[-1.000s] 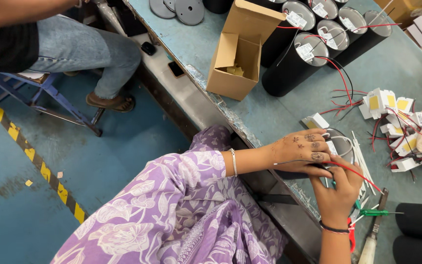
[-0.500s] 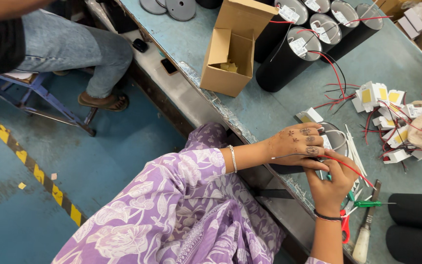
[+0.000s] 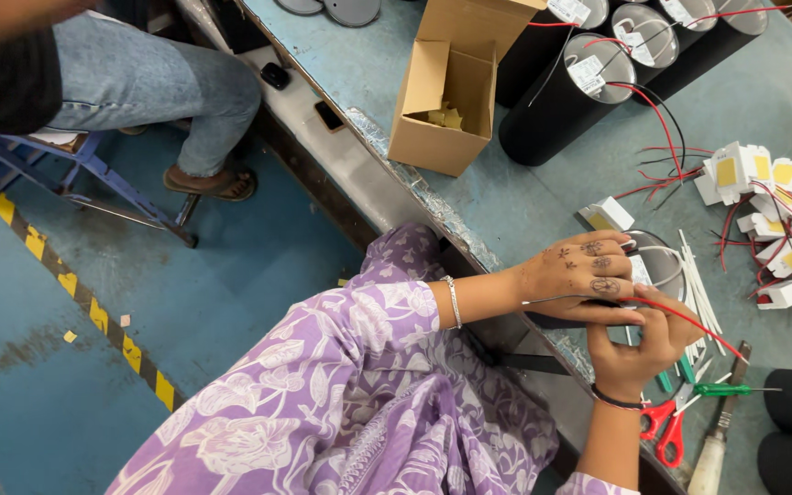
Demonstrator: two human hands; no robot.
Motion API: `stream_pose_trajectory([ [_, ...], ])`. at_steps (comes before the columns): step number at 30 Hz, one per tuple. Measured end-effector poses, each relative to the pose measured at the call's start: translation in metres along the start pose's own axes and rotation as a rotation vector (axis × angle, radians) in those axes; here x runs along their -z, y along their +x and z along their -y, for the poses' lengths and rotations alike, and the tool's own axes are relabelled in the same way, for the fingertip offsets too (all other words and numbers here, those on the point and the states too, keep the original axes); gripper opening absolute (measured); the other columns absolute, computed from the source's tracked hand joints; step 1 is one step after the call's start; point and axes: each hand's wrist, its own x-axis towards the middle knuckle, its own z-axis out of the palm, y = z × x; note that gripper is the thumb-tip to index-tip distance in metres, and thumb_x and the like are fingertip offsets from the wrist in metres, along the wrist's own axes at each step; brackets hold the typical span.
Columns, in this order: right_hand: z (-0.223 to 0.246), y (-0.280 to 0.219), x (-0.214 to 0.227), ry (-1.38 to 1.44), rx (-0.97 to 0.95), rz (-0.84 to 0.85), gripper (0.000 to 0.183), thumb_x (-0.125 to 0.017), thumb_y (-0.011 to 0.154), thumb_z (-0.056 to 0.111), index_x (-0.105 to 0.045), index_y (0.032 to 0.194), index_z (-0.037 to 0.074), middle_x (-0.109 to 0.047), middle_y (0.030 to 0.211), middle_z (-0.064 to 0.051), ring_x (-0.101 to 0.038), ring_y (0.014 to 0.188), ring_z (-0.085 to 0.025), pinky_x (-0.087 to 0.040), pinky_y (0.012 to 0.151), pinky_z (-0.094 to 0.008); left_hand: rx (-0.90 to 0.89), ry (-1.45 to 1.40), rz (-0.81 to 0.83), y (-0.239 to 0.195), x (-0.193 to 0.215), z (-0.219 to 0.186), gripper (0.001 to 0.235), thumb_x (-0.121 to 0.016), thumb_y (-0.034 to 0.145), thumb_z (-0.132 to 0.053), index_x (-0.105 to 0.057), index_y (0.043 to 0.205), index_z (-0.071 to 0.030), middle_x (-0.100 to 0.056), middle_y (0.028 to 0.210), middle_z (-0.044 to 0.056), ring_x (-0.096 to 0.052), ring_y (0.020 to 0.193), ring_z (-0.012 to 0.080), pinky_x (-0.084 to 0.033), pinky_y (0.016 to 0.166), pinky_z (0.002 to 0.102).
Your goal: The person assembles cylindrical electronic components by inserting wires and small white modules into black cylinders. They use a screwdriver to secure connections and zip ties to bundle wires, then place the finished units into a blue crate.
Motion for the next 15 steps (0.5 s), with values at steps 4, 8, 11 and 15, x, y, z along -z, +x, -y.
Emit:
stream_pose_trajectory([
  [4, -0.002, 0.0, -0.001, -0.014, 0.006, -0.018, 0.024, -0.079, 0.088, 0.013, -0.067, 0.106, 0.004, -0.068, 0.118, -0.01, -0.056, 0.113, -0.03, -0.04, 0.103, -0.042, -0.039, 0.012, -0.059, 0.002, -0.003, 0.0, 0.027, -0.073, 0.092, -0.035, -0.067, 0.1, -0.011, -0.06, 0.104, 0.007, -0.062, 0.109, 0.0306, -0.046, 0.114, 0.047],
  [8, -0.005, -0.002, -0.007, 0.008, 0.039, -0.053, 0.02, -0.079, 0.093, 0.013, -0.064, 0.104, 0.005, -0.067, 0.118, -0.011, -0.054, 0.114, -0.03, -0.041, 0.101, -0.042, -0.013, 0.017, 0.022, 0.002, -0.002, 0.0, 0.023, -0.072, 0.093, -0.033, -0.065, 0.092, -0.01, -0.057, 0.097, 0.005, -0.062, 0.1, 0.0253, -0.047, 0.116, 0.045],
  [11, -0.009, -0.005, -0.009, 0.04, 0.04, -0.066, 0.02, -0.079, 0.096, 0.014, -0.064, 0.103, 0.004, -0.065, 0.118, -0.013, -0.054, 0.115, -0.031, -0.042, 0.098, -0.04, 0.009, 0.006, 0.07, 0.001, -0.003, 0.001, 0.022, -0.072, 0.093, -0.032, -0.064, 0.089, -0.011, -0.055, 0.093, 0.003, -0.061, 0.094, 0.0222, -0.047, 0.117, 0.045],
  [15, -0.012, -0.005, -0.012, 0.061, 0.027, -0.075, 0.02, -0.079, 0.1, 0.014, -0.061, 0.099, 0.004, -0.066, 0.12, -0.012, -0.053, 0.113, -0.029, -0.042, 0.095, -0.038, -0.021, -0.027, 0.01, 0.002, -0.002, 0.003, 0.019, -0.071, 0.093, -0.03, -0.066, 0.097, -0.012, -0.056, 0.098, 0.003, -0.061, 0.096, 0.0229, -0.045, 0.117, 0.044],
])
